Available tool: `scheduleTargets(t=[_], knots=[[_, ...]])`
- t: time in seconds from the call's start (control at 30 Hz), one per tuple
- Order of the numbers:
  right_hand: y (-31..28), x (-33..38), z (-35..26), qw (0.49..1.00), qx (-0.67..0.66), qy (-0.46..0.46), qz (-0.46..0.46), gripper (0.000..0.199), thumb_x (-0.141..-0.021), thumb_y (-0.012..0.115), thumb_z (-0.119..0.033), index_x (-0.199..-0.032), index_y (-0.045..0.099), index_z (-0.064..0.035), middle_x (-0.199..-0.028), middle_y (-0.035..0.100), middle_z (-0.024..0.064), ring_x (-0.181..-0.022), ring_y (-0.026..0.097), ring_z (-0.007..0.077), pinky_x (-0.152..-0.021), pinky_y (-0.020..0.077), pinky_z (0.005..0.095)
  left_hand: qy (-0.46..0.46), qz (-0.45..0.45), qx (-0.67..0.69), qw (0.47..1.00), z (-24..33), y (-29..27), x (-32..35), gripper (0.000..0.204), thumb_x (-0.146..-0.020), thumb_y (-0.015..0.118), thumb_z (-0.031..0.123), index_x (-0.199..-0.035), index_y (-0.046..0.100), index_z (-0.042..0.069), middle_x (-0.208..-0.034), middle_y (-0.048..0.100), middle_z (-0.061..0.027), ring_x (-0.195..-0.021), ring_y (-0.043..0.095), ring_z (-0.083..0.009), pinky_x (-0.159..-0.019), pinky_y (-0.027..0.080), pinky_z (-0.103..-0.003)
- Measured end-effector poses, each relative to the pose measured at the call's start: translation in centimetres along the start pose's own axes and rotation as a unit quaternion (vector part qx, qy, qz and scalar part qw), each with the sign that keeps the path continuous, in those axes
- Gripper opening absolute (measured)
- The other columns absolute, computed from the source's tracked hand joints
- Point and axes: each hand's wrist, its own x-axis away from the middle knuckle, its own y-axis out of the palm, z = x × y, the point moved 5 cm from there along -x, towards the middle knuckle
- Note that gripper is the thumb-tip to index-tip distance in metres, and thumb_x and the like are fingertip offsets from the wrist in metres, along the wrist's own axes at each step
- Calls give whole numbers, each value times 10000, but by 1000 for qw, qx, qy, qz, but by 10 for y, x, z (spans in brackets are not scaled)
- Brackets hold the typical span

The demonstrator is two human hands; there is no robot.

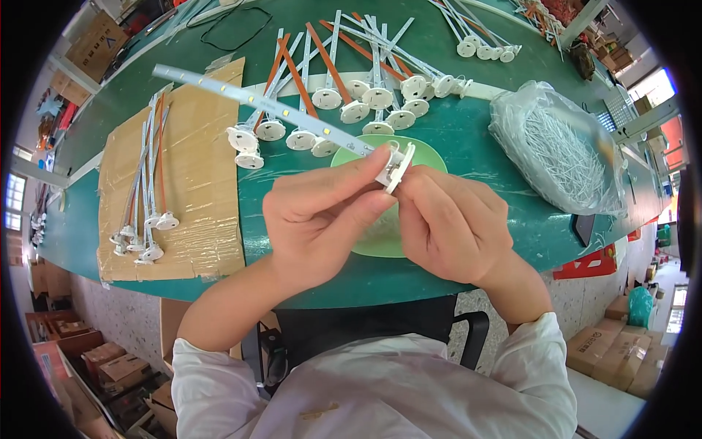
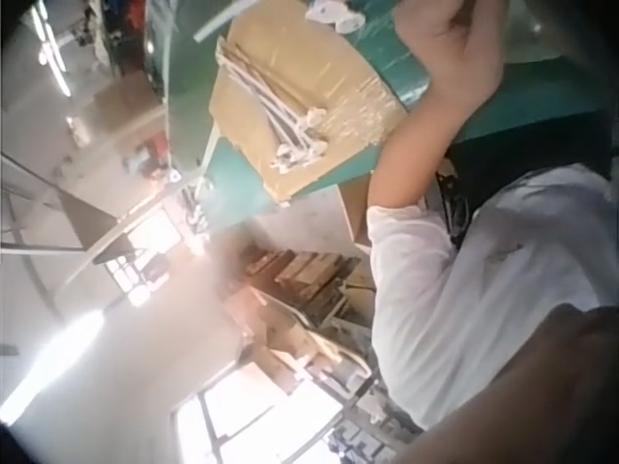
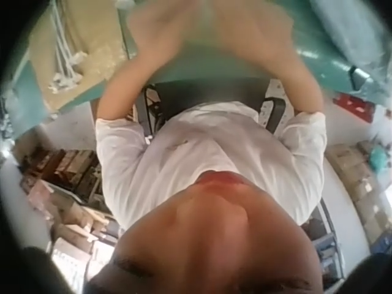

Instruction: Assembling light components by attaching plastic bases to LED strips and organizing them into a box.

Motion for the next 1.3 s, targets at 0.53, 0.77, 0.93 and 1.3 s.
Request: scheduleTargets(t=[0.53, 0.77, 0.93, 1.3], knots=[[-34, -30, 43, 963, -193, 173, -69, 162, -850, 609, 52, -994, 680, 31, -843, 712, 119, -712, 700, 171, -646, 543, 273, -136, 140, -208, 959, 42, -125, 17, 275, -861, 712, 38, -1129, 693, -23, -888, 740, -129, -761, 691, -118, -684, 531, -249], [72, -47, 84, 946, -53, 43, -318, 192, -754, 707, -53, -946, 712, -51, -934, 695, 102, -905, 655, 278, -774, 529, 395, -228, -108, -552, 795, 51, -171, 39, 240, -852, 705, 191, -1013, 731, 15, -959, 646, -195, -773, 648, -268, -666, 501, -365], [117, -37, 96, 889, 1, 84, -450, 207, -735, 727, -78, -941, 718, -64, -984, 694, 86, -940, 647, 292, -812, 526, 413, -31, -108, -674, 730, 60, -165, 55, 294, -757, 774, 209, -998, 744, 44, -1274, 546, -200, -1001, 611, -330, -843, 503, -410], [35, -11, 54, 799, -510, 318, 9, 249, -742, 736, 120, -923, 614, 1, -1107, 637, 138, -1041, 638, 233, -914, 514, 357, -257, -15, 40, 966, 6, -33, -7, 422, -952, 617, 187, -1315, 532, -10, -1316, 566, -133, -1145, 591, -211, -922, 490, -350]])
